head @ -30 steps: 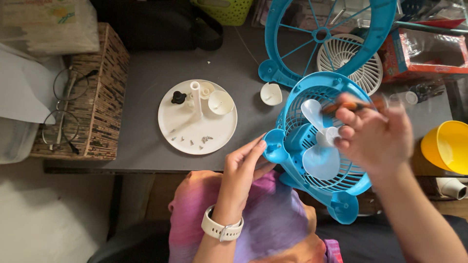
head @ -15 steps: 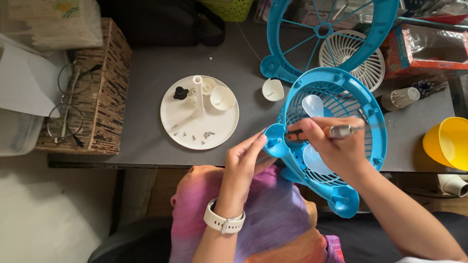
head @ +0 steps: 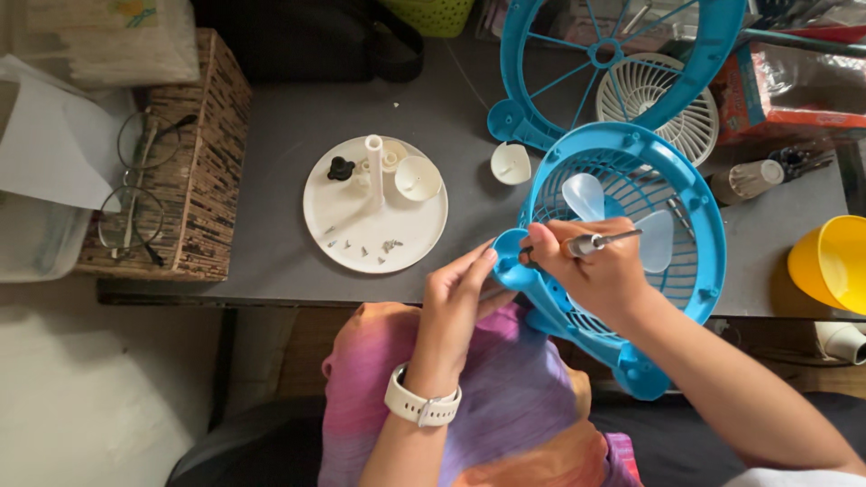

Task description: The person assembles a small blue fan by attaching the front grille to the fan body using a screwdriver. They insert and tighten screws at multiple points around the grille, then place the assembled fan on the table.

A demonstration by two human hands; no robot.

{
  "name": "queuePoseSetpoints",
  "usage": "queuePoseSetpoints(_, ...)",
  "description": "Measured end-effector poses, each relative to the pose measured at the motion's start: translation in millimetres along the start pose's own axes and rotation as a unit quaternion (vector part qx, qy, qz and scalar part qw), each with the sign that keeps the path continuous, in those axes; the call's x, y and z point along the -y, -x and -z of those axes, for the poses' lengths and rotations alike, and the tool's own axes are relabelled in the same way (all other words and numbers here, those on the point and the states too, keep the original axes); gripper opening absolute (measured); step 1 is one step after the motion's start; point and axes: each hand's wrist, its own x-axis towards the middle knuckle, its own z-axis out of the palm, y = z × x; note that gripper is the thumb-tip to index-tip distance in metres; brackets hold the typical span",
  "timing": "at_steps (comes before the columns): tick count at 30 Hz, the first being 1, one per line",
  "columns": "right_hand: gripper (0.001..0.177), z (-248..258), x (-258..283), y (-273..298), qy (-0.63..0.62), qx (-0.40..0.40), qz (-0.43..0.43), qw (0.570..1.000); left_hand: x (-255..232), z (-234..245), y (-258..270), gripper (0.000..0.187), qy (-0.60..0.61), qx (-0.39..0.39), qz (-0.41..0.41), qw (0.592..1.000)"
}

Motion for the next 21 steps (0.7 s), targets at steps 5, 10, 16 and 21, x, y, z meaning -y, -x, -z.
queuePoseSetpoints(5, 0.021, -3.6, -2.5, 0.9, 0.025, 0.017, -0.023, 0.999, 2.4, 1.5, 0.9, 0.038, 0.014, 0.003, -0.009, 1.0)
queuePoseSetpoints(10, 0.023, -10.8, -5.5, 3.7, -0.056, -0.031, -0.024, 0.998, 3.0, 0.5, 0.3, 0.038, 0.007, 0.005, -0.019, 1.0)
queuePoseSetpoints(16, 0.059, 36.0, -11.1, -6.2, -0.216, -0.161, -0.254, 0.929, 11.3, 3.0, -4.9, 0.038, 0.045, -0.015, 0.028, 0.998)
queuePoseSetpoints(21, 0.063, 65.1, -15.7, 2.5, -0.335, -0.176, -0.232, 0.896, 32.4, 18.1, -20.5, 0.037, 0.117, 0.001, 0.041, 0.992)
